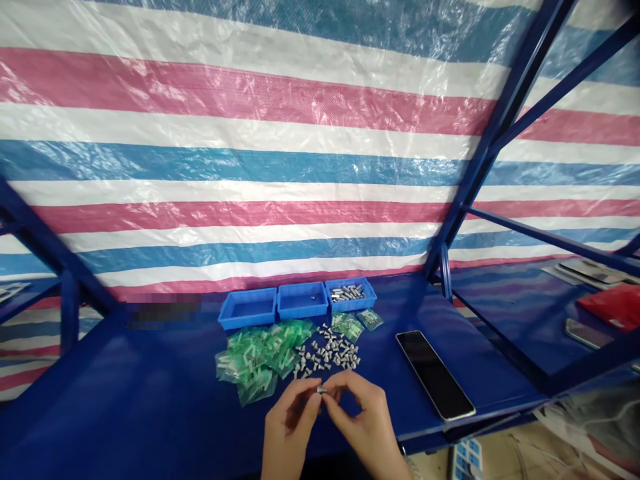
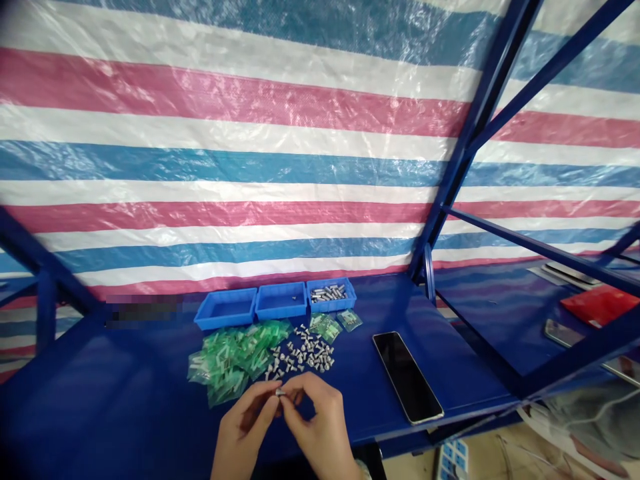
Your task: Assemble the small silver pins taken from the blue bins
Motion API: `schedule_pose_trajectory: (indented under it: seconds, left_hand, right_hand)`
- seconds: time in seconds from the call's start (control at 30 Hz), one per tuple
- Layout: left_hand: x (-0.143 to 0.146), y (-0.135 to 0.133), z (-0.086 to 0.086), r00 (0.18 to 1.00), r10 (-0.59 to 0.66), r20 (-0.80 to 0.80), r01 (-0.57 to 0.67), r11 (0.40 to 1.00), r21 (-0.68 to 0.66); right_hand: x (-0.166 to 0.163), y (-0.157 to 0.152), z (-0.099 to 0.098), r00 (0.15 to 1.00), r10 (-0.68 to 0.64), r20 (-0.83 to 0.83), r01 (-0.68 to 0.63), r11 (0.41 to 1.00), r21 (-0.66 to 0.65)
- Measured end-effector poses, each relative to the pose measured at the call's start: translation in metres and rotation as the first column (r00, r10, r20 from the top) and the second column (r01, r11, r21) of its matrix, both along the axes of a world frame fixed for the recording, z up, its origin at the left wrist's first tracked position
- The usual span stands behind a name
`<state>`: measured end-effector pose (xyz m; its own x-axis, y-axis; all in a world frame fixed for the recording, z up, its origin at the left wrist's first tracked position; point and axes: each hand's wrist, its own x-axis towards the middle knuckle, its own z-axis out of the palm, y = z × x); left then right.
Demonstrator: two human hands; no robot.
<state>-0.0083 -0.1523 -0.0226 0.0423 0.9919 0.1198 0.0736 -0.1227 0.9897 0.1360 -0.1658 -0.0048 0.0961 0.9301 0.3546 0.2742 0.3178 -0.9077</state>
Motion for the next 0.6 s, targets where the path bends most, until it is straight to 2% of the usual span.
schedule_pose_trajectory:
  seconds: [0.1,0.2,0.33,0.47,0.6]
  left_hand:
    - [-0.002,-0.002,0.006,1.0,-0.011,0.012,0.012,0.999,-0.034]
    - [-0.003,-0.004,0.01,1.0,-0.002,0.021,0.004,0.998,-0.07]
    - [-0.004,-0.007,0.012,0.994,-0.011,0.11,0.022,0.994,-0.105]
    - [-0.001,-0.01,0.014,0.992,-0.015,0.121,0.03,0.992,-0.12]
    - [0.002,-0.009,0.015,0.995,0.064,0.076,-0.059,0.996,-0.071]
  right_hand:
    - [0.001,0.0,0.004,0.996,0.059,-0.06,-0.058,0.998,0.005]
    - [0.004,0.001,0.011,0.997,0.078,-0.026,-0.077,0.995,0.057]
    - [0.007,0.0,0.016,0.998,0.059,0.021,-0.061,0.991,0.118]
    - [0.004,0.0,0.014,0.998,0.068,0.01,-0.069,0.995,0.068]
    - [-0.004,0.001,0.007,0.993,0.099,-0.065,-0.1,0.995,-0.021]
